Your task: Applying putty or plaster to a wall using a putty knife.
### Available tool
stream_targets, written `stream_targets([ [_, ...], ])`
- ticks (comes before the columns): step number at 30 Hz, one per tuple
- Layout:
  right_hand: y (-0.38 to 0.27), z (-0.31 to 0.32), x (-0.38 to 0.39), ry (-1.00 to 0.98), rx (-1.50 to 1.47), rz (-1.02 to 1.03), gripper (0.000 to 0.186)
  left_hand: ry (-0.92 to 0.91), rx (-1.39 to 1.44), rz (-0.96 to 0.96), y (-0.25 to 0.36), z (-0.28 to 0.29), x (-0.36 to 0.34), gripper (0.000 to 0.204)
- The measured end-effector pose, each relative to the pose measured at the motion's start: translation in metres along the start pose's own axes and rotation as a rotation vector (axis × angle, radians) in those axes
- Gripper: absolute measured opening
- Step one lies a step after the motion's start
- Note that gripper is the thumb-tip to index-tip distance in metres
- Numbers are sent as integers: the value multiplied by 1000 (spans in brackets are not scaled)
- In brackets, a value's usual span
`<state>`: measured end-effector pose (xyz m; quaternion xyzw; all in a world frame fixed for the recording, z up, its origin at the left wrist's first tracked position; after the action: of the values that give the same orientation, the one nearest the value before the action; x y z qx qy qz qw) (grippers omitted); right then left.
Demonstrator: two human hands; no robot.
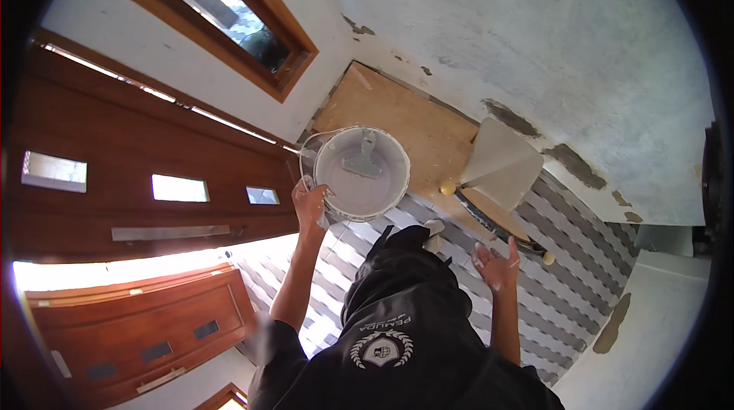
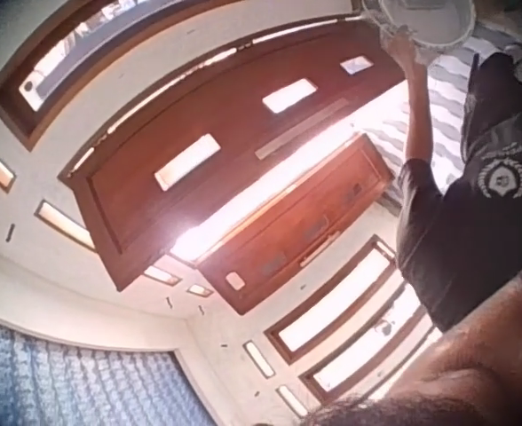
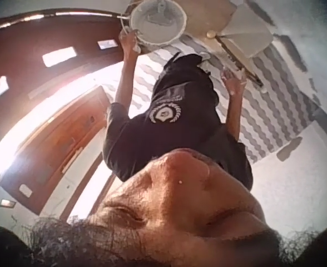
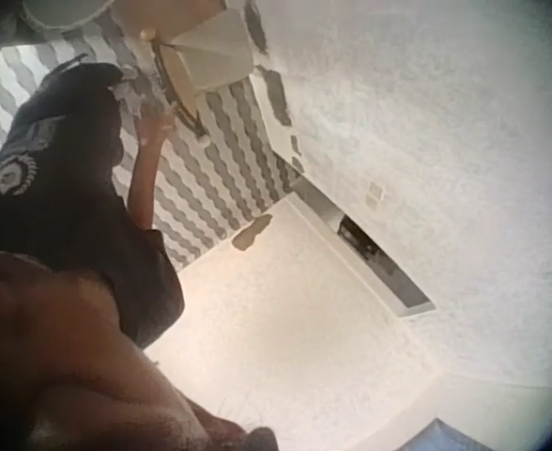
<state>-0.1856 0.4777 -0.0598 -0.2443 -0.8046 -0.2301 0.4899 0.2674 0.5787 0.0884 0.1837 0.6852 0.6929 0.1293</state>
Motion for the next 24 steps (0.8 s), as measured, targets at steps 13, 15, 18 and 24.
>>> stream_targets([
  [13, 155, -352, 116, -640, 2229, 1416, 26, -143, -362, -153, -10, 33, -53, 8],
  [15, 203, -388, 70, -662, 2501, 1661, 24, -214, -366, -136, -28, 30, -81, 4],
  [18, 258, -423, -29, -541, 3101, 1612, 20, -237, -588, -181, -9, 15, -120, 5],
  [24, 297, -488, -149, -388, 3307, 1552, 10, -278, -639, -479, -22, 6, -221, 21],
])
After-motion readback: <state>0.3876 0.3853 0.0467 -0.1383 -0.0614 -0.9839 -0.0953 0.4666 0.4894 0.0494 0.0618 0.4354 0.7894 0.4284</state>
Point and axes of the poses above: each hand's wrist, its own x-axis away from the middle knuckle, its own z-axis out of the back of the hand, y = z × x, the point moved 9 cm from there along -x, towards the middle knuckle, and after that the axes turned 8 degrees about -z, right-handed, at the moved point
